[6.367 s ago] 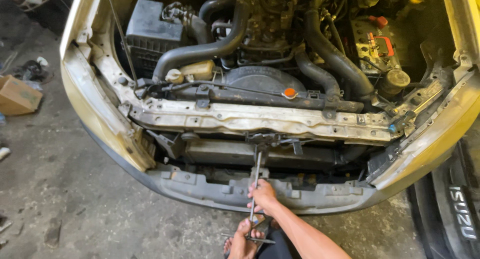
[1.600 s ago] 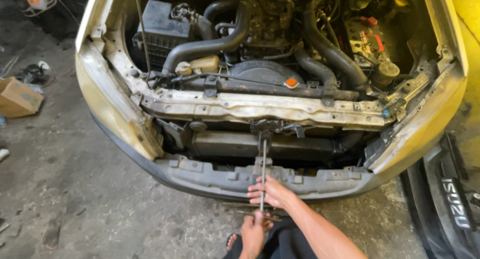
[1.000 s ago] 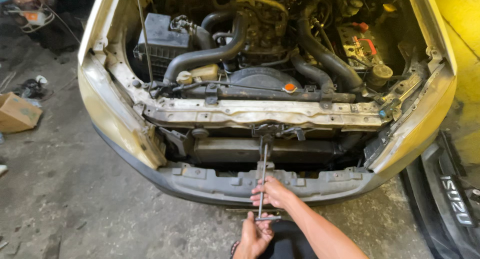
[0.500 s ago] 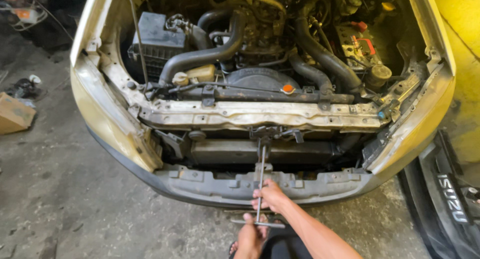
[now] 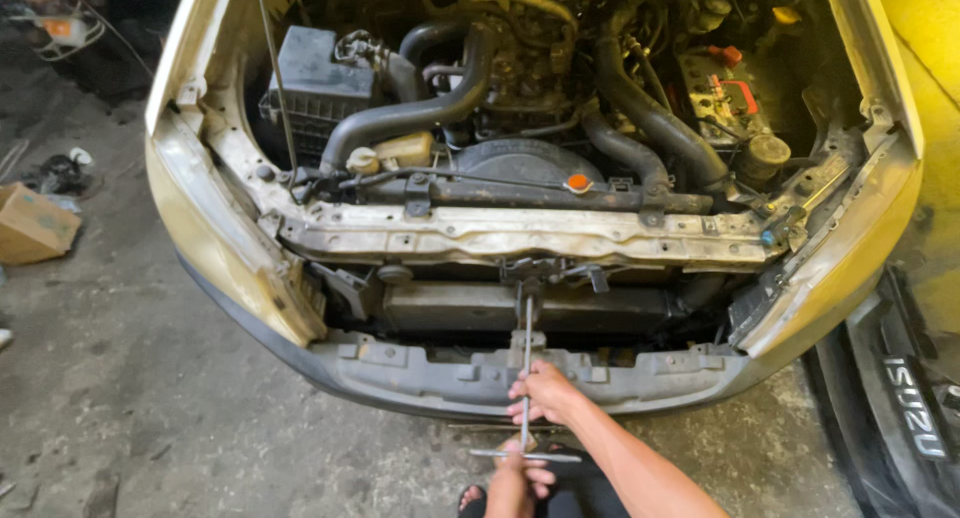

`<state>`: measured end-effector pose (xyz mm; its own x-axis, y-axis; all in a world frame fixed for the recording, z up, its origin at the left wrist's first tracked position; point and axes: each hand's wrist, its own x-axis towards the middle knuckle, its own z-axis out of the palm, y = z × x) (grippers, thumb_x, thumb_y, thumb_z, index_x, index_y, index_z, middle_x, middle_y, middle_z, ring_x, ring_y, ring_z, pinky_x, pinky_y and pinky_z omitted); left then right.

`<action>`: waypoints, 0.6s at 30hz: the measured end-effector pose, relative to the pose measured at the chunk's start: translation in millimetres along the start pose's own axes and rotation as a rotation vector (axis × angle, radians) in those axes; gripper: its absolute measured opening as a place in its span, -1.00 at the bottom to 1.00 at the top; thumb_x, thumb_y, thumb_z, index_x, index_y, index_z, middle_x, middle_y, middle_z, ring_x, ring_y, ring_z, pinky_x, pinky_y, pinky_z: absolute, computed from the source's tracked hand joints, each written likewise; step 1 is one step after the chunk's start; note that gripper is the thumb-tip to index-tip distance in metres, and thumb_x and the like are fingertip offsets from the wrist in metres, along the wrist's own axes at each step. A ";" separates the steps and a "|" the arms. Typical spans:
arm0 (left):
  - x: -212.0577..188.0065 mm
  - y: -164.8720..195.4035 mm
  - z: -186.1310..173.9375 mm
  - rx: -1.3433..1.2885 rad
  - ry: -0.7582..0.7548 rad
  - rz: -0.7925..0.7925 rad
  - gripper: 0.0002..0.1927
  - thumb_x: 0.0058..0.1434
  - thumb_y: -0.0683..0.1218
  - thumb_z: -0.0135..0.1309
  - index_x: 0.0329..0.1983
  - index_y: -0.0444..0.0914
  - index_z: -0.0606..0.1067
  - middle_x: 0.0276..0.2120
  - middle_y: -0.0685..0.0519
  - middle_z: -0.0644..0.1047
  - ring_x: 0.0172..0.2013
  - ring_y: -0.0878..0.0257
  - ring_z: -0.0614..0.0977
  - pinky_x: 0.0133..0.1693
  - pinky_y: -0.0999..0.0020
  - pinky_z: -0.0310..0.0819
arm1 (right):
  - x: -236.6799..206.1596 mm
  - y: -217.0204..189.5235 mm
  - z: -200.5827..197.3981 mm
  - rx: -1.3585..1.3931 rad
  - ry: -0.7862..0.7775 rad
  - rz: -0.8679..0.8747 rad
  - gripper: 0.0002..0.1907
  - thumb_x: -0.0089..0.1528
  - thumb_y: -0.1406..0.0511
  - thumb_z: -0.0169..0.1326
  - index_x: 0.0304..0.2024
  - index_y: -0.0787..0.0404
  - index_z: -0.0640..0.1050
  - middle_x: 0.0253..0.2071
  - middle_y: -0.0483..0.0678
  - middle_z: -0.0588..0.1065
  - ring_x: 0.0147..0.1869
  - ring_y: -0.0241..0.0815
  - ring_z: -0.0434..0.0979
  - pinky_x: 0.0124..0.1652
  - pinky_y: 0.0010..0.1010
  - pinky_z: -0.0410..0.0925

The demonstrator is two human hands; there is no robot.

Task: The person uses a T-handle wrench to loosen and tighten bolts on the front radiator support of a white car with the hood open. They work on the right side, then move to the center, and finally the left side of the support bar.

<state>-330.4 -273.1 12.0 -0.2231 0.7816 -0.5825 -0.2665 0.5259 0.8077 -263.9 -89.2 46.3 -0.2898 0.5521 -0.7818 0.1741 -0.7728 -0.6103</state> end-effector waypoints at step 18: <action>7.3 9.0 8.7 -0.241 0.065 -0.186 -0.58 0.14 0.08 -0.03 -0.32 -0.39 0.56 -0.58 -0.09 0.57 -0.51 -0.03 0.55 -0.36 0.02 0.42 | -9.5 3.5 -7.7 0.014 -0.074 0.008 -0.61 0.28 0.44 0.07 0.15 0.21 0.35 -0.16 0.15 0.55 -0.21 0.07 0.60 -0.29 0.01 0.57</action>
<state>-326.3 -259.8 15.8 -0.2070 0.6525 -0.7290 -0.5215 0.5569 0.6465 -253.2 -94.8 50.6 -0.3572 0.5219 -0.7746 0.1636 -0.7816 -0.6020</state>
